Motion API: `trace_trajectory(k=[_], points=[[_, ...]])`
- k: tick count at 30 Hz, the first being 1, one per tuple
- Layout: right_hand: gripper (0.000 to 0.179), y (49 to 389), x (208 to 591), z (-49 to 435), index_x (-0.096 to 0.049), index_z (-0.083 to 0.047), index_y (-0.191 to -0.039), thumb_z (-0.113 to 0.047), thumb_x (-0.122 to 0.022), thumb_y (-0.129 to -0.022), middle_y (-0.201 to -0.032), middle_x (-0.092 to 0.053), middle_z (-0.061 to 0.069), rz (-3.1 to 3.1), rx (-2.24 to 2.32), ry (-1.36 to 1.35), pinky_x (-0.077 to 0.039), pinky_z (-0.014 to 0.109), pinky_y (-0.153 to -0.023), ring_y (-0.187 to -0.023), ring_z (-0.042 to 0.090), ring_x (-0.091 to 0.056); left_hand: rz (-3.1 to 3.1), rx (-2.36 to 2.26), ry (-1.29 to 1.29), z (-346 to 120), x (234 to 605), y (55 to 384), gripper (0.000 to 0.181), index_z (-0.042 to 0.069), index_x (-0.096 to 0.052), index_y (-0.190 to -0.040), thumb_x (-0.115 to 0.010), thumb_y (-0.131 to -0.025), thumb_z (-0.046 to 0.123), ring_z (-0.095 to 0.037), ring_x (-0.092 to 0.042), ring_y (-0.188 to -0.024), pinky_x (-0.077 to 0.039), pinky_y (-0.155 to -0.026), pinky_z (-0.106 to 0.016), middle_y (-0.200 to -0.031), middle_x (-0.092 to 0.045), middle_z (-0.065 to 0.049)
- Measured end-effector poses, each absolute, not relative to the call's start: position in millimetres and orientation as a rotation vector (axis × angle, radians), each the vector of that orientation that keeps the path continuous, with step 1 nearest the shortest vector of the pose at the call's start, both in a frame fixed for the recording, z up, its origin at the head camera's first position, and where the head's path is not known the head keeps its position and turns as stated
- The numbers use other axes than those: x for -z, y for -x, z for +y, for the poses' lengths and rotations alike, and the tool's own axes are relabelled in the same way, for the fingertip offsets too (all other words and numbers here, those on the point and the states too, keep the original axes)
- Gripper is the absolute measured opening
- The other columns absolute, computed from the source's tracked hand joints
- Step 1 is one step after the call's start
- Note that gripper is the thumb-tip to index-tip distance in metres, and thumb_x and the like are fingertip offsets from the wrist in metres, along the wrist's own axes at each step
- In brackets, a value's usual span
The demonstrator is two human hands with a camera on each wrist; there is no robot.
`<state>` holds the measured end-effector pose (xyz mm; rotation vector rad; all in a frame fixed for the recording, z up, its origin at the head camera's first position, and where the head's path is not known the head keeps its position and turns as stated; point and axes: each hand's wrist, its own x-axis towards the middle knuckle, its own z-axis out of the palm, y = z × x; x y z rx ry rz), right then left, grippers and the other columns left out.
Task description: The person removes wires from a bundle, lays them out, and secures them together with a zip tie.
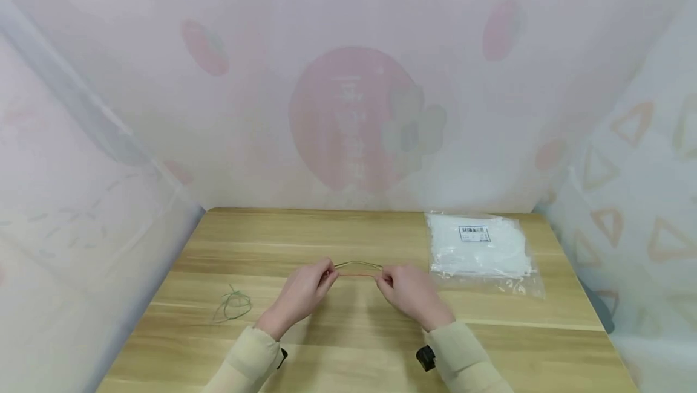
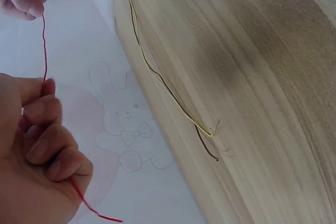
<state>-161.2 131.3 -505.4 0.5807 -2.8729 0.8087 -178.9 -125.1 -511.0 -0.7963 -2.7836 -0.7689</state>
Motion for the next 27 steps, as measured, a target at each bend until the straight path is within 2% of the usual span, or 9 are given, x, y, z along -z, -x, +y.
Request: trace_trajectory(k=[5,8,9,11,14,16,20,23,27], points=[[0.053,159.7,513.0,123.5,-0.035,-0.022,-0.057,-0.020,-0.069,-0.098,-0.050,-0.025,-0.015,-2.789,-0.717,-0.535,-0.025,0.022,-0.045,-0.045,0.000,-0.025,-2.717,0.627,0.800,-130.1,508.3,176.9,0.027,0.026,-0.058,-0.073,-0.074,-0.095,0.029,-0.002,-0.034,-0.050,-0.030,-0.045,-0.023,-0.058,-0.041,0.017],[0.055,158.5,517.6,119.2,-0.035,-0.024,-0.056,-0.023,-0.071,-0.097,-0.048,-0.026,-0.016,-2.743,-0.730,-0.517,-0.024,0.022,-0.042,-0.043,-0.001,-0.025,-2.728,0.557,0.746,-136.6,504.7,177.2,0.039,0.023,-0.052,-0.065,-0.075,-0.094,0.034,-0.002,-0.032,-0.047,-0.028,-0.043,-0.022,-0.054,-0.042,0.014],[0.054,158.0,518.3,118.5,-0.036,-0.024,-0.056,-0.025,-0.071,-0.098,-0.048,-0.026,-0.017,-2.732,-0.748,-0.506,-0.023,0.022,-0.042,-0.043,-0.001,-0.025,-2.729,0.553,0.720,-139.0,503.8,177.7,0.039,0.022,-0.053,-0.065,-0.075,-0.094,0.035,-0.001,-0.033,-0.047,-0.029,-0.043,-0.021,-0.054,-0.047,0.013],[0.053,156.7,518.6,118.4,-0.038,-0.023,-0.056,-0.027,-0.070,-0.099,-0.048,-0.026,-0.017,-2.726,-0.798,-0.485,-0.023,0.022,-0.042,-0.043,-0.001,-0.025,-2.762,0.550,0.671,-144.2,502.4,178.5,0.044,0.021,-0.050,-0.062,-0.073,-0.095,0.039,-0.001,-0.032,-0.045,-0.029,-0.042,-0.021,-0.053,-0.049,0.011],[0.046,155.8,517.0,121.4,-0.047,-0.023,-0.059,-0.028,-0.069,-0.100,-0.049,-0.029,-0.017,-2.734,-0.842,-0.471,-0.024,0.023,-0.042,-0.044,0.000,-0.027,-2.791,0.582,0.648,-151.1,501.7,179.3,0.044,0.021,-0.050,-0.062,-0.067,-0.099,0.038,-0.002,-0.031,-0.044,-0.029,-0.041,-0.021,-0.052,-0.047,0.011],[0.043,155.8,515.3,124.7,-0.050,-0.023,-0.062,-0.026,-0.069,-0.100,-0.049,-0.031,-0.016,-2.749,-0.839,-0.462,-0.025,0.023,-0.043,-0.043,0.002,-0.028,-2.809,0.588,0.678,-154.3,501.6,179.1,0.044,0.022,-0.046,-0.064,-0.062,-0.103,0.034,-0.002,-0.029,-0.045,-0.028,-0.042,-0.022,-0.053,-0.039,0.013],[0.044,157.5,513.0,131.5,-0.046,-0.023,-0.062,-0.022,-0.071,-0.098,-0.049,-0.033,-0.013,-2.761,-0.767,-0.433,-0.024,0.024,-0.043,-0.043,0.004,-0.029,-2.802,0.596,0.785,-156.2,502.6,177.0,0.032,0.022,-0.052,-0.074,-0.061,-0.104,0.024,-0.001,-0.027,-0.047,-0.026,-0.043,-0.021,-0.056,-0.034,0.015],[0.047,159.4,512.9,134.5,-0.043,-0.023,-0.060,-0.021,-0.072,-0.097,-0.049,-0.033,-0.014,-2.738,-0.722,-0.440,-0.024,0.024,-0.042,-0.043,0.003,-0.030,-2.756,0.591,0.827,-153.1,503.5,175.6,0.020,0.020,-0.063,-0.081,-0.067,-0.101,0.021,0.000,-0.027,-0.046,-0.025,-0.041,-0.021,-0.057,-0.040,0.016],[0.049,161.6,513.7,137.5,-0.043,-0.024,-0.057,-0.022,-0.070,-0.097,-0.048,-0.031,-0.016,-2.718,-0.714,-0.458,-0.024,0.023,-0.041,-0.043,0.001,-0.029,-2.678,0.565,0.768,-146.4,505.8,175.9,0.009,0.015,-0.076,-0.088,-0.073,-0.096,0.020,0.000,-0.034,-0.047,-0.030,-0.041,-0.020,-0.066,-0.065,0.008]])
